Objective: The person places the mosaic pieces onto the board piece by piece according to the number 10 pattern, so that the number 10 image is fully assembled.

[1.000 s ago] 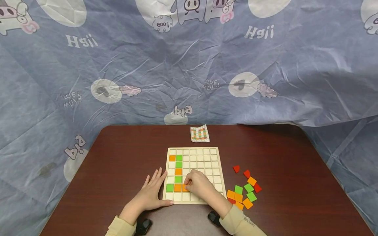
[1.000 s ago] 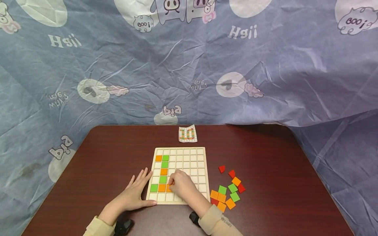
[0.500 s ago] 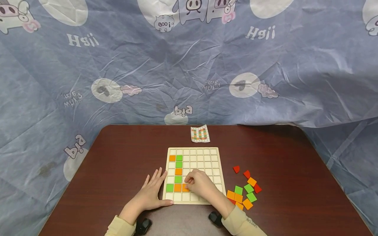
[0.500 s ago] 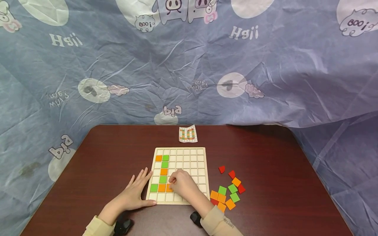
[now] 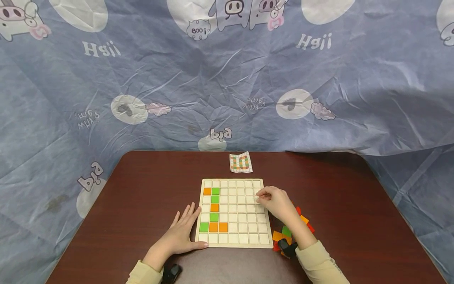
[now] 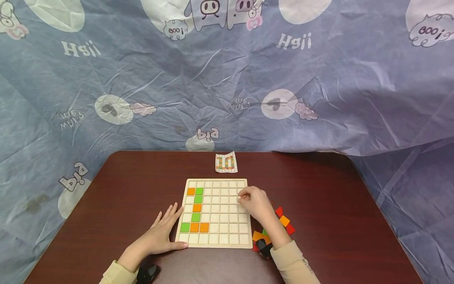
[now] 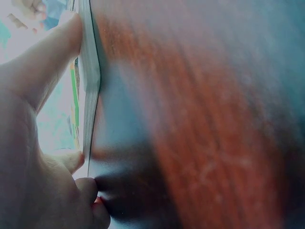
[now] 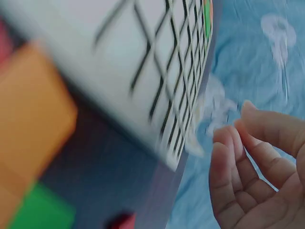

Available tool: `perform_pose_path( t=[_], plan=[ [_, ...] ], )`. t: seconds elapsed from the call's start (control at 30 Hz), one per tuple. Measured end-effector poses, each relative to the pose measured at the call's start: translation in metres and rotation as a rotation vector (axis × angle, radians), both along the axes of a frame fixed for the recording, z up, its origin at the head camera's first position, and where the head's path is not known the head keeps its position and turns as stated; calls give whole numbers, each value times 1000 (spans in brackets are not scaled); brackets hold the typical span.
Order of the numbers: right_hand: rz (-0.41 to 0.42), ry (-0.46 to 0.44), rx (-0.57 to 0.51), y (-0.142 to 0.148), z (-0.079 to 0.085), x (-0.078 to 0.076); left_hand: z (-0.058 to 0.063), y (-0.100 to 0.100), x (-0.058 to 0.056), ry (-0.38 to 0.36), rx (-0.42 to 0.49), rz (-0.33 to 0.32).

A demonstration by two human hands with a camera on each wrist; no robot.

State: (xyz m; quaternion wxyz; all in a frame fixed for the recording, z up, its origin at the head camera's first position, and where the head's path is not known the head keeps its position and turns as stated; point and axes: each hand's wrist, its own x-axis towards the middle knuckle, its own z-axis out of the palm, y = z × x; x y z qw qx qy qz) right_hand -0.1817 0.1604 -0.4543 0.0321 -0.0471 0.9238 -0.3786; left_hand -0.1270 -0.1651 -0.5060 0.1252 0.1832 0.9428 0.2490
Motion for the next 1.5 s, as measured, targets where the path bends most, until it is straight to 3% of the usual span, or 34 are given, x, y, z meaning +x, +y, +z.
perform_pose_path(
  t=[0.23,0.47,0.83,1.03,1.5],
  plan=[
    [-23,-60,29,47,-4,-3,0,-1,3,-10,9,-5],
    [-33,-84,53,73,-14,-3,2,1,3,-1,20,3],
    [-4,-106,126,83,-23,-5,1,1,2,3,10,3],
    [3,-76,135,84,-28,-8,0,1,2,9,10,4],
    [22,-110,141,88,-29,-10,-1,0,2,7,42,0]
  ],
)
